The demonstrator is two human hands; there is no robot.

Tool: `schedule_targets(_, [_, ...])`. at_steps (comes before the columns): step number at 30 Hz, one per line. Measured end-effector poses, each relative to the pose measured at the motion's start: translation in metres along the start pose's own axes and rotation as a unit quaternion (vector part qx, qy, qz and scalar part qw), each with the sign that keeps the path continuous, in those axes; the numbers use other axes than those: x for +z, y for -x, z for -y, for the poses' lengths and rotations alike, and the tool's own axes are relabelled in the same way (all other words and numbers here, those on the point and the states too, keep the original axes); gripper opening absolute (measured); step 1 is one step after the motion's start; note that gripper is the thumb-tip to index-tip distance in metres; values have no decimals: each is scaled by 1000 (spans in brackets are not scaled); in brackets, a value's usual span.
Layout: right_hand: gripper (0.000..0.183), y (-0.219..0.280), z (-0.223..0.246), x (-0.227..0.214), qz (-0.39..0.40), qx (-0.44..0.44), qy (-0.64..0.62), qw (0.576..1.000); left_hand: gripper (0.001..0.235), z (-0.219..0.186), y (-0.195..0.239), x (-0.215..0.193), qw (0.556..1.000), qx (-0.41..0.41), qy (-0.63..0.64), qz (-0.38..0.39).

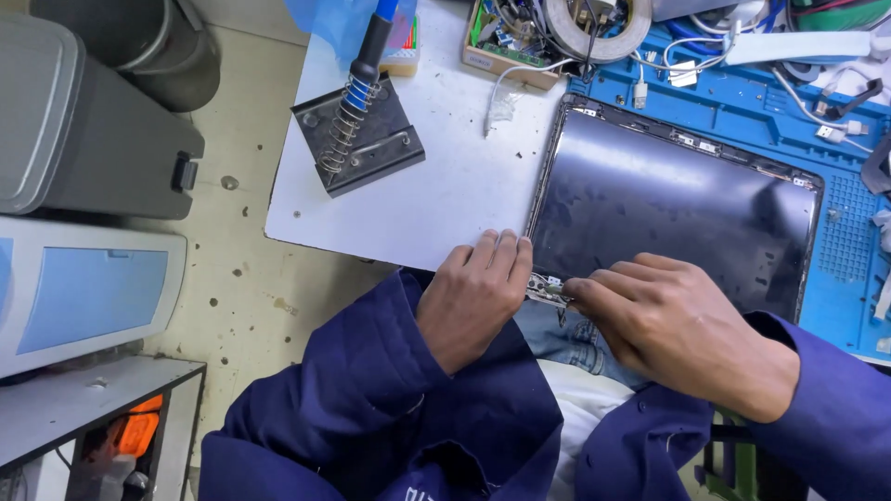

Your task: The person removes the bezel from a laptop screen and uses a screwdriver to unscrew screws from the screen assembly while the device rests on their lap.

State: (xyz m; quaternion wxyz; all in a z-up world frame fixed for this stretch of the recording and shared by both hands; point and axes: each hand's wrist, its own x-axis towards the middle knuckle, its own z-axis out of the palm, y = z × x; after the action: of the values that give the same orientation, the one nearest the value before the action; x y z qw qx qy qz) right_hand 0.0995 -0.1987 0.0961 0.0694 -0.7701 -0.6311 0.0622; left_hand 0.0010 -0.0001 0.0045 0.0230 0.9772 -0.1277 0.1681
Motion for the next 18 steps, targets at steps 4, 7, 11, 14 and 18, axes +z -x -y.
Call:
schedule_targets(4, [17, -6, 3, -1, 31, 15, 19, 999, 34, 0, -3, -3, 999, 4, -32, -8])
schedule_targets(7, [24, -11, 8, -1, 56, 15, 71, 996, 35, 0, -5, -3, 999, 3, -42, -9])
schedule_targets(11, [43, -13, 12, 0, 116, 56, 165, 978, 38, 1, -5, -3, 999, 16, -47, 0])
schedule_targets(14, [21, -16, 13, 2, 166, 44, 148, 974, 30, 0, -5, 0, 997, 13, -69, -17])
schedule_targets(18, [12, -22, 12, 0, 134, -101, 151, 974, 25, 0, -4, 5, 995, 5, -85, -48])
